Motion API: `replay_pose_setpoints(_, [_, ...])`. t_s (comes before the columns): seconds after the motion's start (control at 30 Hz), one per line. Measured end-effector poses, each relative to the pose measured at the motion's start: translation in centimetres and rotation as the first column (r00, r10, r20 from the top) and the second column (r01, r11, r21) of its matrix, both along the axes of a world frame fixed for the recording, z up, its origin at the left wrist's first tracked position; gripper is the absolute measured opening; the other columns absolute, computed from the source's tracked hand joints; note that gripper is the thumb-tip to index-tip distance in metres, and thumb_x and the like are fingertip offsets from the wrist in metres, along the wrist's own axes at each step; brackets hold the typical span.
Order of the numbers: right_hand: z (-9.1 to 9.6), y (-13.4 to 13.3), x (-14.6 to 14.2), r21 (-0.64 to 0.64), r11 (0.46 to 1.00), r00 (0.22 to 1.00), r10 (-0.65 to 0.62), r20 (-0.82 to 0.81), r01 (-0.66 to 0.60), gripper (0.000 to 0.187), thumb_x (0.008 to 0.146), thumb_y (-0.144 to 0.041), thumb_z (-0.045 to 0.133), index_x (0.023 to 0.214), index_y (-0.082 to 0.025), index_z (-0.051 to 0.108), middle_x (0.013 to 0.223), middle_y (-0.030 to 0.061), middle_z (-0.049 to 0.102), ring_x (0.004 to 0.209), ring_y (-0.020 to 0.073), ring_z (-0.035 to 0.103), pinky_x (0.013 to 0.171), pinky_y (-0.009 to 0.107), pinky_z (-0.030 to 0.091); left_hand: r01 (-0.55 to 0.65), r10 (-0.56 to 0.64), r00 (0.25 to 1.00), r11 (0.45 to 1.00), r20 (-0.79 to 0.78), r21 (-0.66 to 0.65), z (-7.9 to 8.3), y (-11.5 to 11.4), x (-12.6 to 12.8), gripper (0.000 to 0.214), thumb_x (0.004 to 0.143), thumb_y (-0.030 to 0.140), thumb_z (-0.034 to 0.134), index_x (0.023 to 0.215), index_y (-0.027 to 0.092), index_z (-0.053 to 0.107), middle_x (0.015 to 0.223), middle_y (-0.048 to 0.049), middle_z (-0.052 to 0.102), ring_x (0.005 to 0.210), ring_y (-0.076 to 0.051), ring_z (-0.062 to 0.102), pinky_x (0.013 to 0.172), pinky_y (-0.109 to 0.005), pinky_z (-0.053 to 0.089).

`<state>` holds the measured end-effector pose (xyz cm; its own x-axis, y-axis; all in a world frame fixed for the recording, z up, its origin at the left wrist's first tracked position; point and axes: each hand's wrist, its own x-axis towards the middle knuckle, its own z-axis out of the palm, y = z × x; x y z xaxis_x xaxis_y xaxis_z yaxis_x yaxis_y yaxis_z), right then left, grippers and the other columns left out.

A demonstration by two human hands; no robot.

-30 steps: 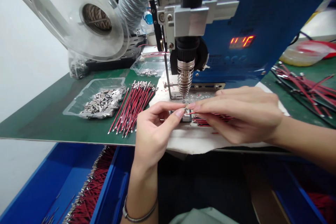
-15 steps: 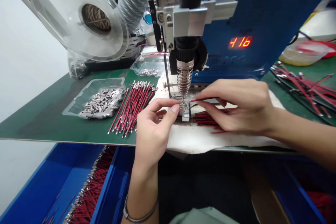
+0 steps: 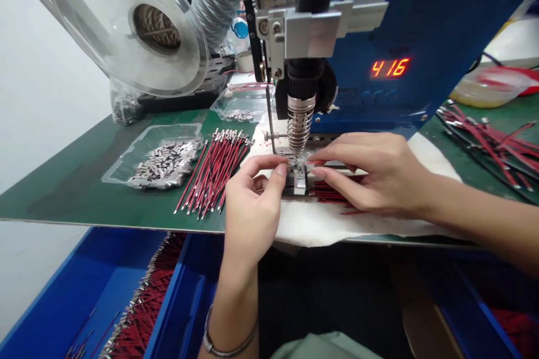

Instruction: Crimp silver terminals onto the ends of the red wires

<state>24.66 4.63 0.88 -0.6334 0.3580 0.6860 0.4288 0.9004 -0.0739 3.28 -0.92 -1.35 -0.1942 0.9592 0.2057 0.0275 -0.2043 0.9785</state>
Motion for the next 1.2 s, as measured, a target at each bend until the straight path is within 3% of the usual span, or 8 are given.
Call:
replay_pose_setpoints(0.1, [0.0,0.1,0.0,-0.015,1.0,1.0,0.006,0.03,-0.006,0.027,0.111,-0.023,0.058,0.094,-0.022,0.079,0.085,0.0072,0.082,0.07,0.0207,0.074,0.062,0.033,0.058,-0.002,0.002,1.0,1.0,0.006,0.007,0.1,0.1,0.1,0.008,0.096,0.027,0.079,0.097,0.019,0.081,0.067,0.0022,0.059,0.049,-0.007,0.036,0.045,-0.022,0.025])
replay_pose_setpoints(0.23, [-0.3,0.3,0.1,-0.029,0.999,0.999,-0.02,0.045,0.022,0.023,0.11,-0.023,0.061,0.097,-0.024,0.08,0.083,0.0053,0.08,0.069,0.0207,0.072,0.061,0.034,0.057,-0.011,0.011,1.0,1.0,0.004,0.008,0.2,0.1,0.1,0.008,0.096,0.027,0.079,0.097,0.019,0.081,0.068,0.0013,0.062,0.049,-0.007,0.038,0.044,-0.023,0.026])
replay_pose_setpoints(0.43, [-0.3,0.1,0.0,-0.07,0.997,1.0,-0.028,-0.01,0.027,0.02,0.101,-0.011,0.066,0.108,-0.023,0.081,0.102,0.0063,0.084,0.083,0.0213,0.08,0.069,0.031,0.062,-0.002,0.002,1.0,1.0,-0.004,-0.001,0.1,-0.1,0.0,0.008,0.097,0.027,0.079,0.098,0.019,0.082,0.064,0.0028,0.056,0.049,-0.007,0.035,0.045,-0.023,0.023])
replay_pose_setpoints(0.63, [-0.3,0.1,-0.1,-0.133,0.989,0.994,-0.08,-0.068,0.071,0.022,0.094,-0.008,0.07,0.099,-0.024,0.083,0.092,0.0014,0.087,0.063,0.0202,0.077,0.066,0.032,0.065,-0.002,0.002,1.0,1.0,-0.021,-0.023,0.2,0.0,0.0,0.009,0.097,0.027,0.079,0.097,0.019,0.082,0.063,0.0024,0.054,0.049,-0.007,0.034,0.045,-0.023,0.021])
replay_pose_setpoints(0.9, [0.2,0.0,0.0,-0.133,0.99,0.999,-0.052,-0.009,0.05,0.019,0.105,-0.018,0.064,0.109,-0.022,0.082,0.099,0.0046,0.088,0.075,0.0222,0.081,0.071,0.033,0.064,0.01,-0.011,1.0,0.999,-0.028,-0.041,0.3,0.0,0.1,0.009,0.097,0.029,0.079,0.098,0.02,0.082,0.061,0.0031,0.053,0.048,-0.008,0.033,0.045,-0.024,0.021])
replay_pose_setpoints(1.03, [0.8,-0.4,-0.1,-0.199,0.979,0.999,-0.031,0.042,0.039,0.023,0.114,-0.035,0.055,0.114,-0.02,0.073,0.094,0.0061,0.085,0.072,0.0204,0.077,0.067,0.031,0.058,-0.017,0.016,0.999,1.0,-0.048,-0.022,0.2,0.1,0.3,0.01,0.097,0.03,0.08,0.099,0.021,0.083,0.064,0.0017,0.058,0.053,-0.011,0.045,0.048,-0.023,0.03])
replay_pose_setpoints(1.2, [0.4,-0.3,-0.2,-0.264,0.964,0.999,-0.044,-0.017,0.038,0.011,0.112,-0.027,0.056,0.105,-0.022,0.063,0.075,-0.0013,0.073,0.058,0.0168,0.066,0.06,0.028,0.047,-0.038,0.037,0.998,0.999,-0.048,-0.017,0.2,0.2,0.5,0.013,0.096,0.032,0.082,0.098,0.02,0.083,0.071,-0.0015,0.067,0.063,-0.015,0.061,0.052,-0.023,0.042])
